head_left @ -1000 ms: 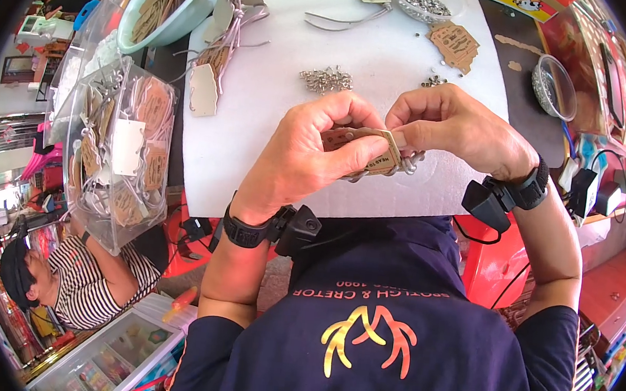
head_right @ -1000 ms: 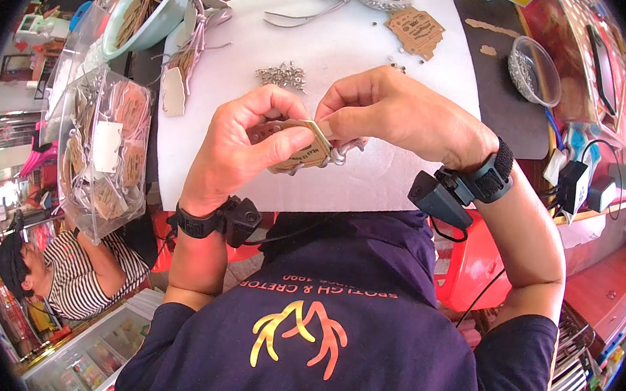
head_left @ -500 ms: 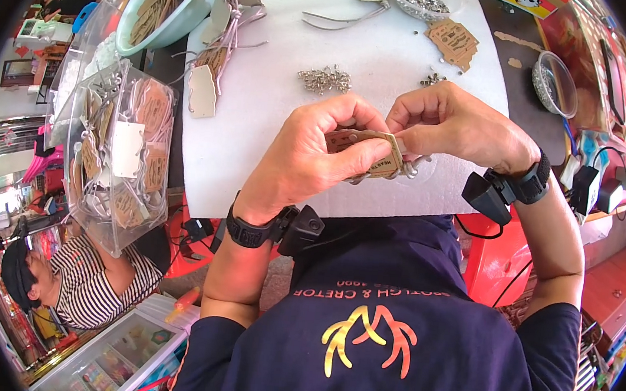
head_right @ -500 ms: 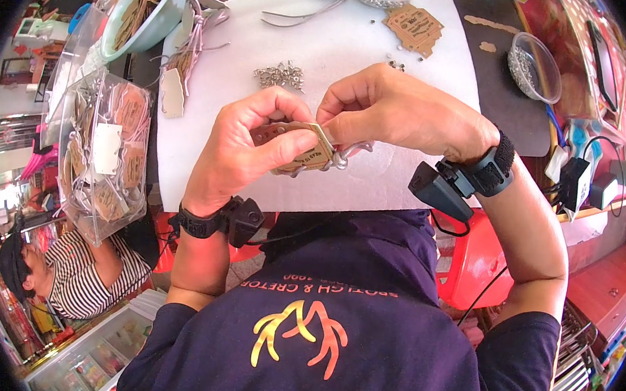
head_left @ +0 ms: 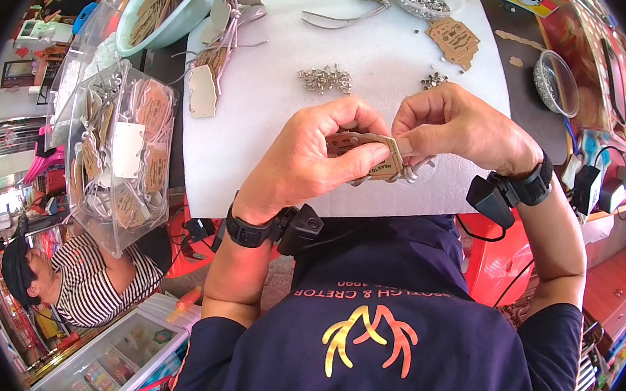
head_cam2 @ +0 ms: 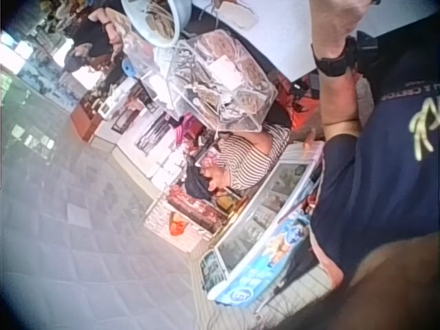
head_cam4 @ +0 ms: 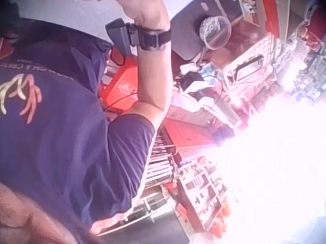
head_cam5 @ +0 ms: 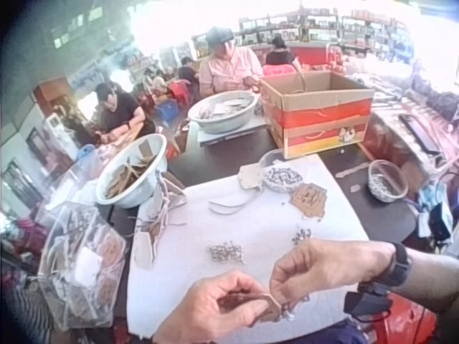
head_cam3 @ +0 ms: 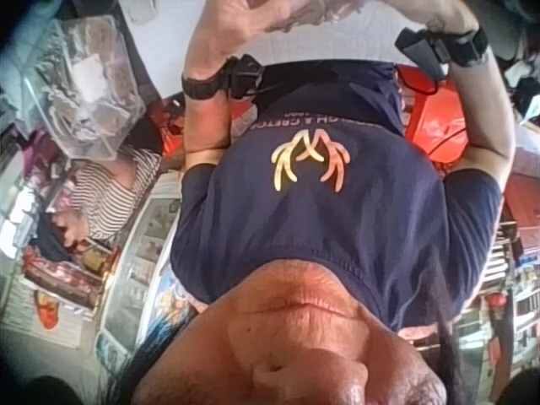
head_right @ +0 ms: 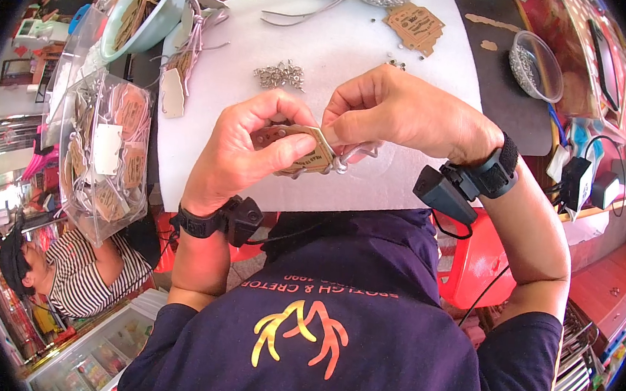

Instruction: Attaching strings and eyelets to cardboard product tags in a factory setting.

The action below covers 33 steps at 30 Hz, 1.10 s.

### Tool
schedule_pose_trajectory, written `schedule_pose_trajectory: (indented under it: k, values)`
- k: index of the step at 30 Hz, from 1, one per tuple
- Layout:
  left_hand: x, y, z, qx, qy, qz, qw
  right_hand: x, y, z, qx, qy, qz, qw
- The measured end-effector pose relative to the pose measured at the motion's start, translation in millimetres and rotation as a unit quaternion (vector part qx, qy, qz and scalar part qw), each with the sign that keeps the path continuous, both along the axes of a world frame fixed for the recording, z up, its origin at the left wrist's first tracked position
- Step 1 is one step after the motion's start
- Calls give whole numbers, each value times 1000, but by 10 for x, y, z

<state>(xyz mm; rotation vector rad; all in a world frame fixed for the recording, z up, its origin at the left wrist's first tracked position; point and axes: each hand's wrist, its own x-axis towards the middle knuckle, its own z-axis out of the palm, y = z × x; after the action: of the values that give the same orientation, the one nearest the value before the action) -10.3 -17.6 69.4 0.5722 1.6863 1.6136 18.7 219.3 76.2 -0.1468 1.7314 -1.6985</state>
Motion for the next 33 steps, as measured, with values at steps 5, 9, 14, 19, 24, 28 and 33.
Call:
schedule_pose_trajectory:
  k: [5, 9, 14, 19, 24, 28, 33]
  values:
    - [5, 15, -3, 2, 8, 15, 1000, 46, -35, 41, -3, 32, -29, 999]
    - [9, 22, 9, 13, 8, 34, 999, 67, -53, 9, -15, 41, -59, 997]
    - [33, 47, -52, 37, 17, 57, 998, 98, -53, -12, 40, 127, -31, 991]
    - [62, 67, -109, 29, 31, 83, 996, 121, -105, 49, 82, 118, -54, 988]
    - [57, 78, -130, 22, 68, 103, 992, 138, -118, -88, 54, 154, -76, 984]
    - [62, 102, -94, 5, 74, 143, 987, 174, -176, -148, 44, 140, -117, 982]
    - [15, 34, -92, 15, 31, 117, 993, 231, -263, -47, 63, 130, -152, 978]
